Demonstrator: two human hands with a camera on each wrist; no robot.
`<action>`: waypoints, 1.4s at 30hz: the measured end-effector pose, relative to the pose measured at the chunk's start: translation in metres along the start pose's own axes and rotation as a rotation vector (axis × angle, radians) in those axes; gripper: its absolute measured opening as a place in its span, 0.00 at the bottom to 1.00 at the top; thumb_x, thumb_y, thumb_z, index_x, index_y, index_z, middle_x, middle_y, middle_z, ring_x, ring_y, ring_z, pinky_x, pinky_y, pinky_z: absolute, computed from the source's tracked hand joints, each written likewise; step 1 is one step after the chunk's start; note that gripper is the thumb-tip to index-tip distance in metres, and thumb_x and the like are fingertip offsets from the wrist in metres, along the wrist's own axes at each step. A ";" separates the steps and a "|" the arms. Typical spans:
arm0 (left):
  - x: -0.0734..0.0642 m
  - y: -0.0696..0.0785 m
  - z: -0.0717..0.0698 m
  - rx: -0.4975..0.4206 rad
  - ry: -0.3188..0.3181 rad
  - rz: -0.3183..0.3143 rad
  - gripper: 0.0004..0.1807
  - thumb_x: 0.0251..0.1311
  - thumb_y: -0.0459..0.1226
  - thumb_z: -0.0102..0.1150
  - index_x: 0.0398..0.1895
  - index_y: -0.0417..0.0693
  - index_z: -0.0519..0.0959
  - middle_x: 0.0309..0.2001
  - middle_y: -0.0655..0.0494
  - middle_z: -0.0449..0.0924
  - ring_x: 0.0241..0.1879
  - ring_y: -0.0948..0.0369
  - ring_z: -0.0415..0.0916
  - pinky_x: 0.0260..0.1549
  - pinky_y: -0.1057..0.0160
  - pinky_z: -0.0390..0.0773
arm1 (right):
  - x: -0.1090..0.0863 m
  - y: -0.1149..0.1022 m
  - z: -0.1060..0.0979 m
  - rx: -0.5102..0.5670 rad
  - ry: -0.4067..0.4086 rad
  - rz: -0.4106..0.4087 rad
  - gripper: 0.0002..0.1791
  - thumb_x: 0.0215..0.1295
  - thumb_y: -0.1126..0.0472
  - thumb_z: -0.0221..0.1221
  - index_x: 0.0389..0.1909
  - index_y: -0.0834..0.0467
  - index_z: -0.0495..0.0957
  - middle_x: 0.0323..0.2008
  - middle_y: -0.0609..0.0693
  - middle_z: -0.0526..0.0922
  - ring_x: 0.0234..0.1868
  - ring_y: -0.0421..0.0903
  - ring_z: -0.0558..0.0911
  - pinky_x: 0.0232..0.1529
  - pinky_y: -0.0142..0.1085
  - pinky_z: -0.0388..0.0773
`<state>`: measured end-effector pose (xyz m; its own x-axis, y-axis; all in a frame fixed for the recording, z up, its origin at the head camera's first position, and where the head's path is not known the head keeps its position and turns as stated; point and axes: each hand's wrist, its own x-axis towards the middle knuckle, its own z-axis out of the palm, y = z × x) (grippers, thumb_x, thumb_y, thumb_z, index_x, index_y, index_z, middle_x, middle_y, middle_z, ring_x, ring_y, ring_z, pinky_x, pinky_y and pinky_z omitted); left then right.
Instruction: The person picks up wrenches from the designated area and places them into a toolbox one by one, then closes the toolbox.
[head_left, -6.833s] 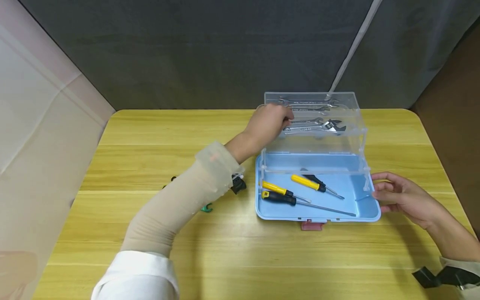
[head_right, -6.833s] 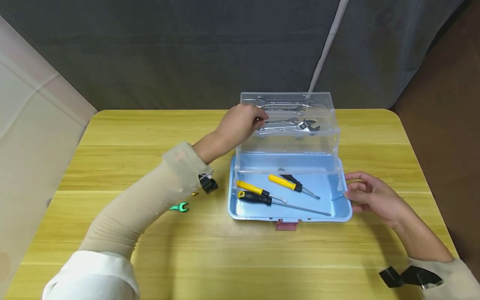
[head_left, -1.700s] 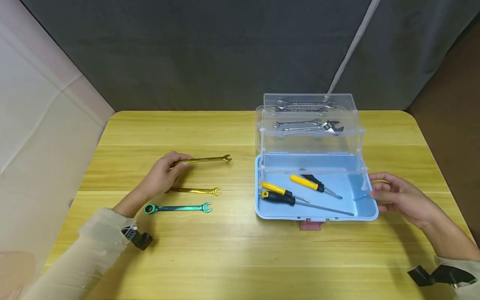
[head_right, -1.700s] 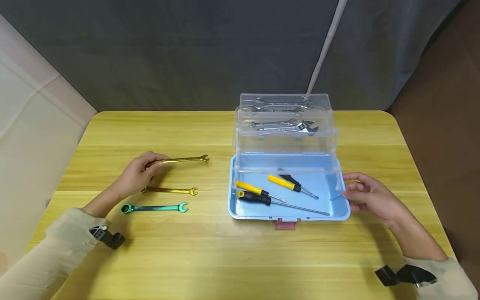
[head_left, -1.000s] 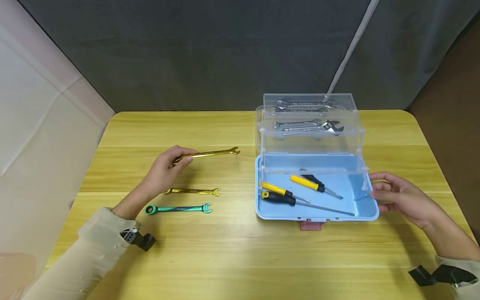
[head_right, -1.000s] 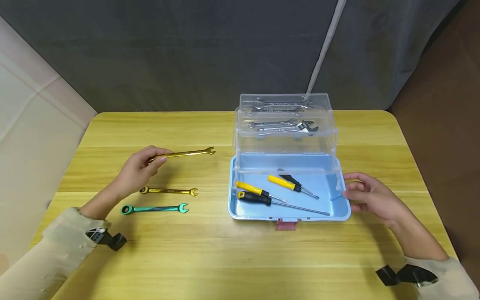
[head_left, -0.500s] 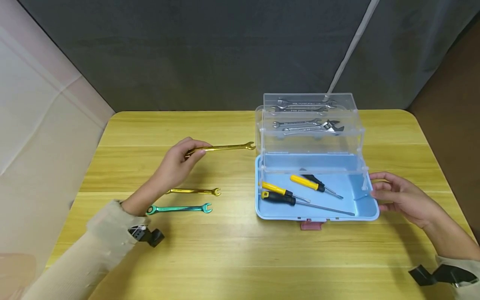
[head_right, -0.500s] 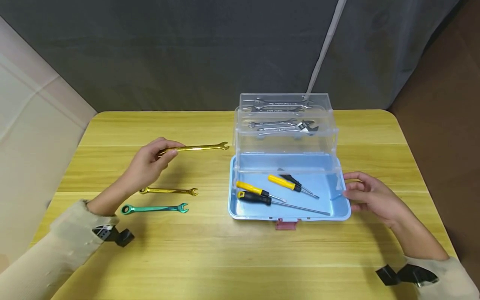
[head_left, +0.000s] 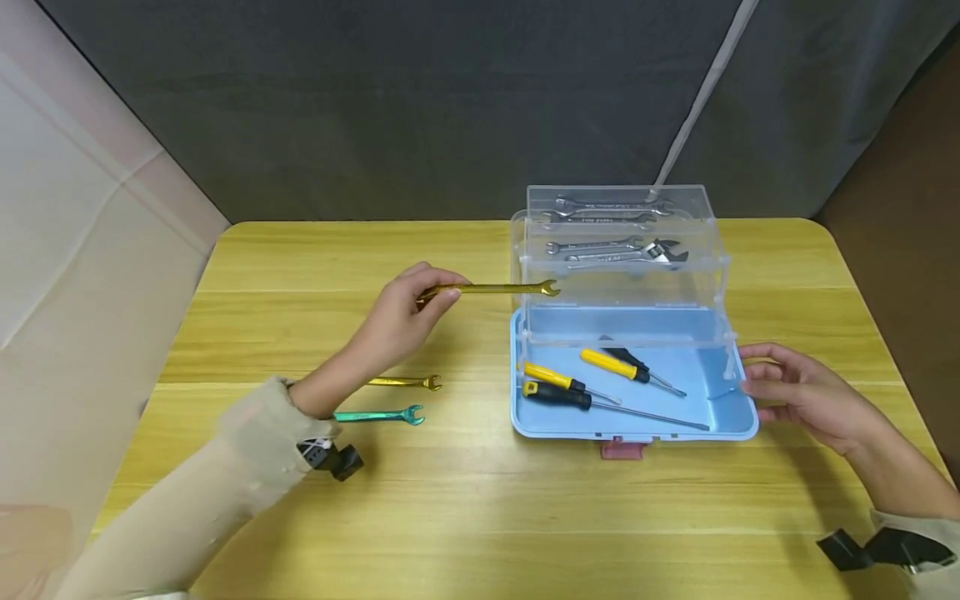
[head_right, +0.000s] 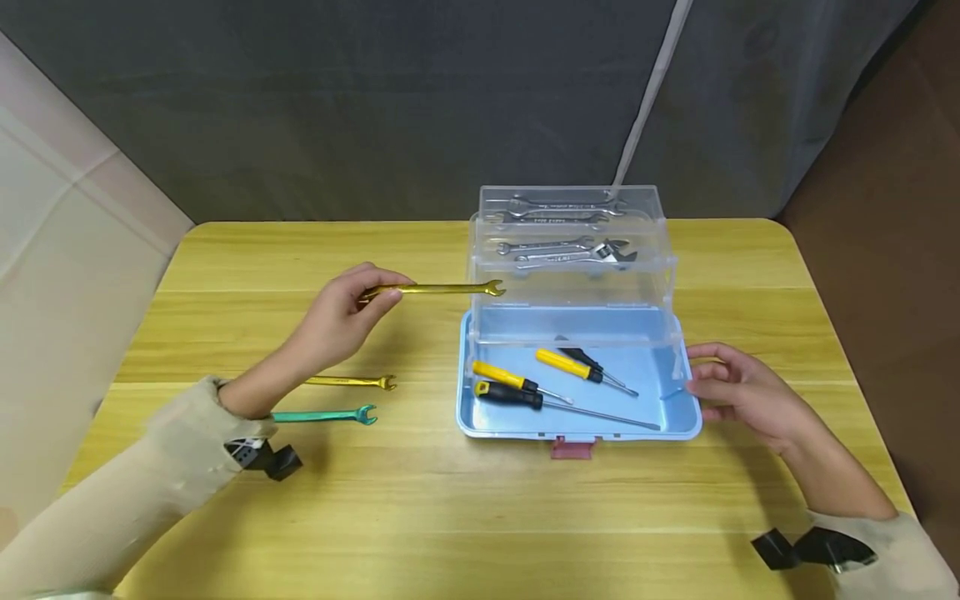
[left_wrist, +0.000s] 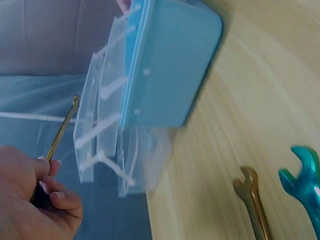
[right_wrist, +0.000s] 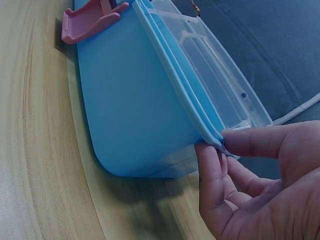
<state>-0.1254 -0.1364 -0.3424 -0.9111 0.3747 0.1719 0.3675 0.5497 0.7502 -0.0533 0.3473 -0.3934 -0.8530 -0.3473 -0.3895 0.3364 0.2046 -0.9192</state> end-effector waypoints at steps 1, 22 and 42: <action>0.002 0.002 0.003 -0.001 0.001 0.005 0.13 0.66 0.41 0.51 0.50 0.50 0.80 0.34 0.56 0.72 0.25 0.59 0.61 0.24 0.63 0.64 | 0.000 0.000 0.000 0.001 0.002 0.002 0.19 0.66 0.71 0.52 0.53 0.49 0.68 0.39 0.46 0.81 0.38 0.44 0.81 0.34 0.40 0.78; 0.042 0.036 0.059 0.059 -0.038 0.081 0.13 0.66 0.38 0.52 0.48 0.45 0.80 0.33 0.56 0.72 0.29 0.61 0.63 0.28 0.65 0.66 | 0.001 -0.001 0.000 0.005 -0.006 -0.005 0.19 0.66 0.71 0.52 0.53 0.50 0.68 0.39 0.46 0.81 0.38 0.44 0.81 0.34 0.40 0.78; 0.053 0.042 0.077 0.027 -0.095 0.042 0.15 0.65 0.38 0.55 0.53 0.43 0.75 0.39 0.55 0.76 0.30 0.62 0.69 0.30 0.67 0.72 | 0.001 0.001 0.000 0.010 -0.006 -0.012 0.19 0.66 0.72 0.51 0.54 0.50 0.68 0.39 0.46 0.81 0.38 0.44 0.81 0.34 0.40 0.77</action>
<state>-0.1434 -0.0360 -0.3510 -0.8732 0.4666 0.1406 0.4115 0.5511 0.7259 -0.0538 0.3476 -0.3941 -0.8548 -0.3551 -0.3785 0.3301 0.1909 -0.9245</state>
